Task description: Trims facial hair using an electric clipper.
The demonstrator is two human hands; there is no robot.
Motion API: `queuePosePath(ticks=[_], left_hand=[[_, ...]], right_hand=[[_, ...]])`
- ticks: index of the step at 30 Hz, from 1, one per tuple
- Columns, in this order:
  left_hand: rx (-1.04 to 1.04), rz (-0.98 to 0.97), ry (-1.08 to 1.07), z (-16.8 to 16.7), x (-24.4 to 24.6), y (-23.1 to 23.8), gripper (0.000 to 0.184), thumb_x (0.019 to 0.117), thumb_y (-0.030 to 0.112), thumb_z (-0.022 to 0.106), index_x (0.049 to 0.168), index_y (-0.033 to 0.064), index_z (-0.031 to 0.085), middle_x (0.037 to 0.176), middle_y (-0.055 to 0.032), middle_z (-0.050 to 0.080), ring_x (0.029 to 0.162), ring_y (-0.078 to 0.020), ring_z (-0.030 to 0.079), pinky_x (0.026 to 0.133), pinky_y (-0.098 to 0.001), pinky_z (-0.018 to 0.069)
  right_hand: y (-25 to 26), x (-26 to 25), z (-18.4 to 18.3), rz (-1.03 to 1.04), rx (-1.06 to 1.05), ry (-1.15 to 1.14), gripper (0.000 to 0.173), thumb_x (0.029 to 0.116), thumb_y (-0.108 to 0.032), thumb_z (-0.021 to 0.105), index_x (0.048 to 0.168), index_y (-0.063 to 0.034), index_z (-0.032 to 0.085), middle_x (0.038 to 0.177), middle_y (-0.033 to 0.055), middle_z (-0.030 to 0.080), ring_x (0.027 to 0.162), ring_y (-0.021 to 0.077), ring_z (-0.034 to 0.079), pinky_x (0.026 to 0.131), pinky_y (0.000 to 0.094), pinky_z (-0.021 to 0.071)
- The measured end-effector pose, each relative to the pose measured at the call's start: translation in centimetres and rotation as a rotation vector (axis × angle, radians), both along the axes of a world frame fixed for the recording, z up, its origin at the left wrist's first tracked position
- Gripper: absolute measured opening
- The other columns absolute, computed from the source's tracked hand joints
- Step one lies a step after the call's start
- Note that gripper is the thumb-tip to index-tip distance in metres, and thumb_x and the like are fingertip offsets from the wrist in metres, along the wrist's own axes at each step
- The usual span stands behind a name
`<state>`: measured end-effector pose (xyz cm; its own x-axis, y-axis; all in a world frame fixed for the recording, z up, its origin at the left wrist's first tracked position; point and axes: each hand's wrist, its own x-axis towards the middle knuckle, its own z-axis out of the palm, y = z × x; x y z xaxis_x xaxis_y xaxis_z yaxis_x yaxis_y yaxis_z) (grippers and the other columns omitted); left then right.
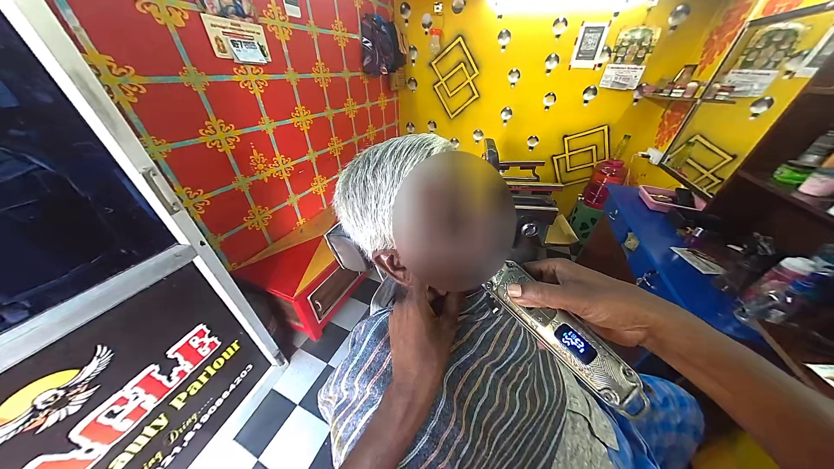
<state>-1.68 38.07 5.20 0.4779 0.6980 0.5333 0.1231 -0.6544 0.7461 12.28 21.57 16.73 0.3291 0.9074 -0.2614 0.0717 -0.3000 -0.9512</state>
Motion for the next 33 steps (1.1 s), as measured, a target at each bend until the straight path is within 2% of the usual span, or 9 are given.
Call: queuePosePath(ticks=[3,5,9,12,16,24,33], left_hand=[[-0.009,-0.009,-0.010,-0.1,0.0,0.1,0.025,0.0923,0.034,0.075,0.090,0.0162,0.057,0.064,0.0050,0.063,0.052,-0.0113,0.063,0.051,-0.0340,0.0569],[-0.008,-0.001,0.002,0.0,0.0,0.1,0.025,0.0923,0.034,0.075,0.090,0.0165,0.057,0.063,0.0052,0.062,0.052,-0.0109,0.063,0.051,-0.0338,0.0563],[0.011,0.022,0.017,0.2,-0.1,0.1,0.021,0.0910,0.026,0.075,0.089,0.0151,0.057,0.062,0.0044,0.058,0.052,-0.0119,0.059,0.052,-0.0351,0.0516],[0.043,-0.001,-0.017,-0.3,-0.1,0.4,0.019,0.0921,0.025,0.072,0.089,0.0144,0.056,0.060,0.0050,0.057,0.050,-0.0110,0.058,0.050,-0.0343,0.0515],[0.019,-0.015,-0.022,-0.2,-0.2,0.2,0.018,0.0927,0.025,0.071,0.091,0.0145,0.057,0.061,0.0049,0.059,0.050,-0.0105,0.059,0.049,-0.0336,0.0518],[0.030,-0.015,-0.051,-0.2,-0.1,0.2,0.017,0.0918,0.022,0.072,0.091,0.0132,0.057,0.062,0.0051,0.061,0.050,-0.0095,0.060,0.048,-0.0312,0.0530],[0.029,-0.003,-0.067,0.0,0.1,0.0,0.016,0.0884,0.018,0.073,0.091,0.0124,0.059,0.065,0.0052,0.064,0.054,-0.0075,0.063,0.050,-0.0294,0.0548]], right_hand=[[0.2,0.1,-0.3,0.000,0.096,0.010,0.039,0.0904,-0.038,0.075,0.113,-0.0070,0.068,0.092,0.0142,0.071,0.076,0.0208,0.073,0.067,0.0331,0.0638],[-0.1,0.1,-1.2,0.064,0.114,0.050,0.039,0.0924,-0.038,0.073,0.118,-0.0089,0.067,0.097,0.0147,0.071,0.080,0.0226,0.073,0.071,0.0358,0.0639],[-0.8,-1.5,-4.2,0.127,0.085,0.308,0.031,0.0996,-0.037,0.064,0.115,-0.0109,0.065,0.105,0.0119,0.072,0.093,0.0231,0.074,0.080,0.0379,0.0639],[-0.7,-2.6,-5.2,0.065,0.160,0.481,0.030,0.1023,-0.036,0.059,0.116,-0.0097,0.063,0.108,0.0143,0.072,0.094,0.0250,0.075,0.080,0.0375,0.0643],[-0.3,-2.3,-5.3,0.067,0.211,0.565,0.035,0.1043,-0.036,0.055,0.123,-0.0065,0.062,0.107,0.0153,0.071,0.093,0.0253,0.075,0.082,0.0385,0.0643],[0.3,-2.2,-4.7,0.051,0.238,0.598,0.037,0.1068,-0.037,0.048,0.120,-0.0064,0.064,0.106,0.0149,0.070,0.090,0.0235,0.075,0.078,0.0356,0.0646],[0.6,-2.5,-4.0,0.001,0.224,0.491,0.031,0.1057,-0.035,0.054,0.108,-0.0072,0.067,0.100,0.0139,0.072,0.087,0.0221,0.075,0.079,0.0341,0.0640]])
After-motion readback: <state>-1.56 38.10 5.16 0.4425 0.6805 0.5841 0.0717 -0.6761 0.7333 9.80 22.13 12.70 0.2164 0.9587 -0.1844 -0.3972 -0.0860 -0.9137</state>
